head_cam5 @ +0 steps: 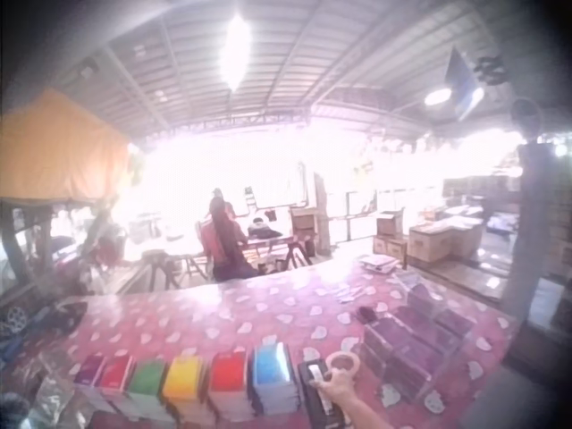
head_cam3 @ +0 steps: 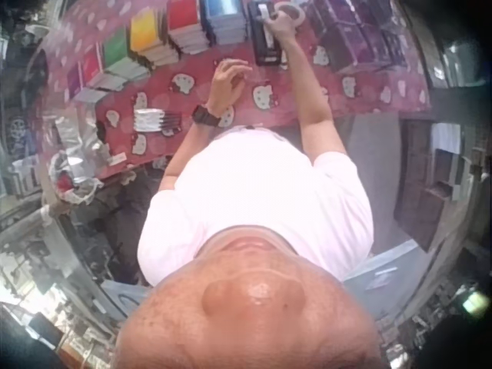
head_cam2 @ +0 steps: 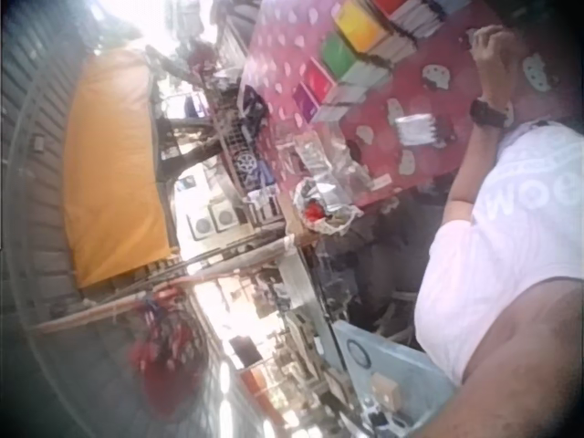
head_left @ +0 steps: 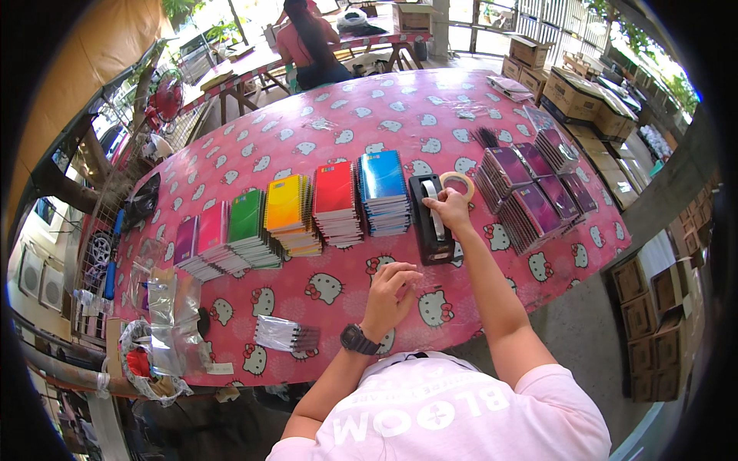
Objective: The person places colorful spiral-bound notebooks into clear plastic bags and seals them with tape. The person handles notebooks of different colors, inserts them into bags, and uses a tape dispenser to seal the packages.
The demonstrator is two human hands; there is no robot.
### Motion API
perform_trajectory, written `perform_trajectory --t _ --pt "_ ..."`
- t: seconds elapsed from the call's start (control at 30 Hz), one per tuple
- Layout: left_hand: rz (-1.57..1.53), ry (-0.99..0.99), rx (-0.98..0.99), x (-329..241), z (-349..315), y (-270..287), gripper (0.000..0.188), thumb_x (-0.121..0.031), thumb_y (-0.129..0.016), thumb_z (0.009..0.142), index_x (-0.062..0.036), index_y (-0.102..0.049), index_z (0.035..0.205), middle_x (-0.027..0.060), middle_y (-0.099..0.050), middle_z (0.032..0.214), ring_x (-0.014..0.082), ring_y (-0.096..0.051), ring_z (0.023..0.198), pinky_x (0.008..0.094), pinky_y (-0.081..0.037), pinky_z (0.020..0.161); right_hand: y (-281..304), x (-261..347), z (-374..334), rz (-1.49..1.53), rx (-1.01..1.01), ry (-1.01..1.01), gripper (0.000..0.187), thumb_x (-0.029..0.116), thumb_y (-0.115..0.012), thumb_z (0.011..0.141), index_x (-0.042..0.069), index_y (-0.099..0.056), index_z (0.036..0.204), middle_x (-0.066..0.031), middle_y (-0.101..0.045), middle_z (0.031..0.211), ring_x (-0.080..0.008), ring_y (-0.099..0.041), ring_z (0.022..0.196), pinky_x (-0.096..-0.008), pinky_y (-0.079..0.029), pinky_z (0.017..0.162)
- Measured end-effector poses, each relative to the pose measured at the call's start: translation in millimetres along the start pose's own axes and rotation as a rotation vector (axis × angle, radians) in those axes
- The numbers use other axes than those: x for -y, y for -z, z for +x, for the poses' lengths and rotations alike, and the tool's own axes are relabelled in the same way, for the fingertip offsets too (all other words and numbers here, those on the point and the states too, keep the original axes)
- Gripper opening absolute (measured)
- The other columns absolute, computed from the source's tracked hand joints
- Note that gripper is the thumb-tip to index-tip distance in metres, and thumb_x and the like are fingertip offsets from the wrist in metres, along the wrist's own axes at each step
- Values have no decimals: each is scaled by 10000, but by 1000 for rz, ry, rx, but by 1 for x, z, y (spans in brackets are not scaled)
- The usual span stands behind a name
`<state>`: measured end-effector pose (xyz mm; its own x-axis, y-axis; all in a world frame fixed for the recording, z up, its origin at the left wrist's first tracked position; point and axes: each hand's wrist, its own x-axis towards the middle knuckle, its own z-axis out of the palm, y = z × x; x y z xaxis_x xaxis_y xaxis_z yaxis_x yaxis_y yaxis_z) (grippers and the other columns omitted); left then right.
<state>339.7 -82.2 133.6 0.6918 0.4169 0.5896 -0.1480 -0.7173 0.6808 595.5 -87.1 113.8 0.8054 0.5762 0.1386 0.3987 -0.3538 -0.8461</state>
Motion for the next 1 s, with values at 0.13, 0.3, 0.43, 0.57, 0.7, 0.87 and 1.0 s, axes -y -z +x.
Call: perform_trajectory --t 0.13,0.3,0.43,0.57,0.7,0.87,1.0 --pt "-61 106 14 2 -11 1 281 24 -622 706 -75 -629 969 84 -604 1034 262 -551 987 350 -450 833 21 20 -16 129 90 73 341 242 -771 676 -16 -611 830 -67 -635 719 -146 -581 644 -287 -459 597" --pt "-387 381 -212 -2 1 1 370 -69 -659 772 -61 -562 1129 107 -578 1128 228 -518 1096 340 -432 884 55 38 -88 144 91 280 290 139 -745 703 -9 -616 917 -85 -636 828 -159 -606 734 -287 -476 623" --pt "-277 282 -132 -2 22 -2 438 -112 -713 763 -52 -536 1160 96 -585 1099 186 -534 1043 301 -444 831 57 25 -135 247 152 441 272 84 -697 752 6 -610 997 -101 -619 946 -179 -616 852 -308 -495 700" --pt "-345 248 200 7 19 4 388 -107 -750 737 -43 -566 1073 36 -620 914 90 -565 808 246 -466 693 71 27 -159 230 278 514 289 106 -687 774 2 -597 1027 -120 -606 977 -201 -608 893 -317 -496 740" --pt "-508 356 165 -16 11 16 377 -97 -767 722 -25 -578 1040 25 -631 907 73 -569 811 228 -475 713 80 49 -169 299 299 513 301 108 -686 782 12 -599 1054 -92 -622 963 -171 -616 818 -277 -492 719" --pt "-803 654 163 -14 -6 24 390 -137 -780 713 -7 -598 1033 32 -639 918 89 -589 820 237 -491 736 67 52 -178 763 597 13 290 133 -671 827 -32 -578 1046 -49 -629 917 -89 -585 802 -235 -476 708" --pt "-941 742 134 -6 -22 25 471 -217 -780 712 7 -580 1074 45 -634 967 107 -602 862 261 -499 774 51 47 -182 972 687 -200 230 148 -618 870 -25 -565 1012 -17 -616 811 -75 -589 727 -218 -481 675"
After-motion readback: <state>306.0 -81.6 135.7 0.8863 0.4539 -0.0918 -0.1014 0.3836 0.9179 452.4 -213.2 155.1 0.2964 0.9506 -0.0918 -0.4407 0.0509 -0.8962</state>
